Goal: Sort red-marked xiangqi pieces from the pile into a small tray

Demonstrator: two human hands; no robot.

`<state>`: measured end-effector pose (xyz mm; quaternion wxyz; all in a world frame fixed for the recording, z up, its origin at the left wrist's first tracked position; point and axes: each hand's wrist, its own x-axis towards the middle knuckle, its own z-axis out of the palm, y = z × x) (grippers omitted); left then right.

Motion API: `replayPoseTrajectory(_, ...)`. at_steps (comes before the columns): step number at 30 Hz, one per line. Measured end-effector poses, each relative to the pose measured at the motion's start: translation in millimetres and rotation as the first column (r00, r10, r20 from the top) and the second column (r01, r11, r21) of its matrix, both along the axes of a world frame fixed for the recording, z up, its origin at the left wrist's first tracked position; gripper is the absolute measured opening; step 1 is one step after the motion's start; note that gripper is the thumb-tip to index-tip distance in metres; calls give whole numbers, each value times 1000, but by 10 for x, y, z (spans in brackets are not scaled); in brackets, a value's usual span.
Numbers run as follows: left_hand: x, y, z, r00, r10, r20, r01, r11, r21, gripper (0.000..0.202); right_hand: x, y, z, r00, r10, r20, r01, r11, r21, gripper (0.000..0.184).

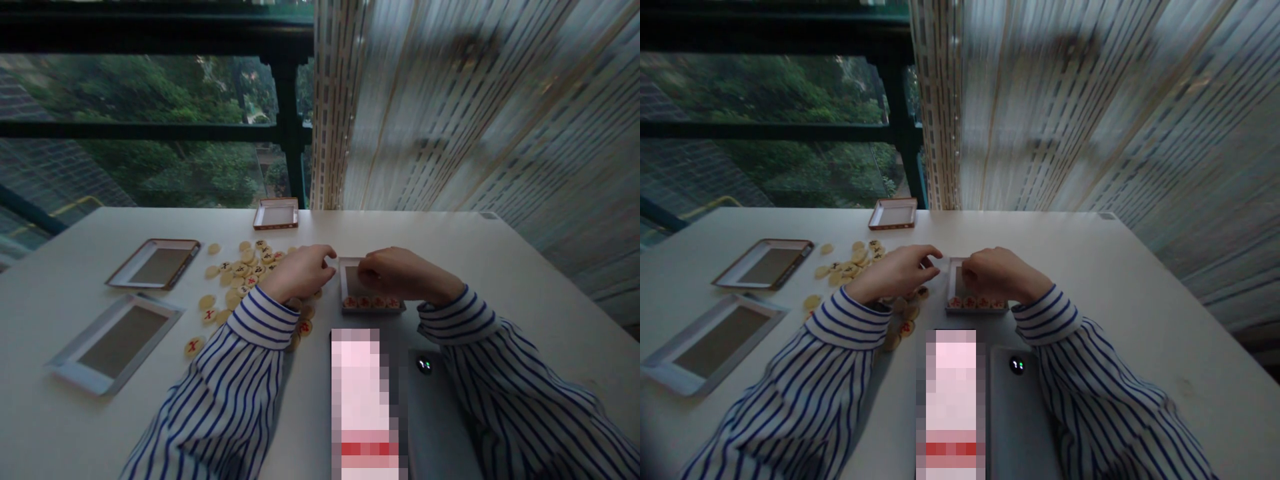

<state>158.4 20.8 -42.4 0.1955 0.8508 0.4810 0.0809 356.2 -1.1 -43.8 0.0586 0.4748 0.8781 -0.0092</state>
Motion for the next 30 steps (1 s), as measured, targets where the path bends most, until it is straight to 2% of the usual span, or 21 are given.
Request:
replayPoseTrajectory(7, -58, 14, 46, 999, 39, 2, -39, 999, 24, 36, -27, -45, 161, 993, -97, -60, 104, 987, 125, 28)
replayPoseTrajectory(15, -142, 24, 90, 993, 42, 115, -51, 996, 75, 33, -38, -92, 240, 979, -137, -154, 164, 970, 181, 27)
replayPoseTrajectory(22, -215, 54, 148, 971, 65, 231, -79, 995, 52, 34, -55, -126, 271, 954, -101, -282, 177, 950, 258, 27)
replayPoseTrajectory(30, -255, -17, 304, 951, 92, 295, -121, 989, 83, 34, -89, -168, 268, 903, -15, -430, 147, 950, 276, 28)
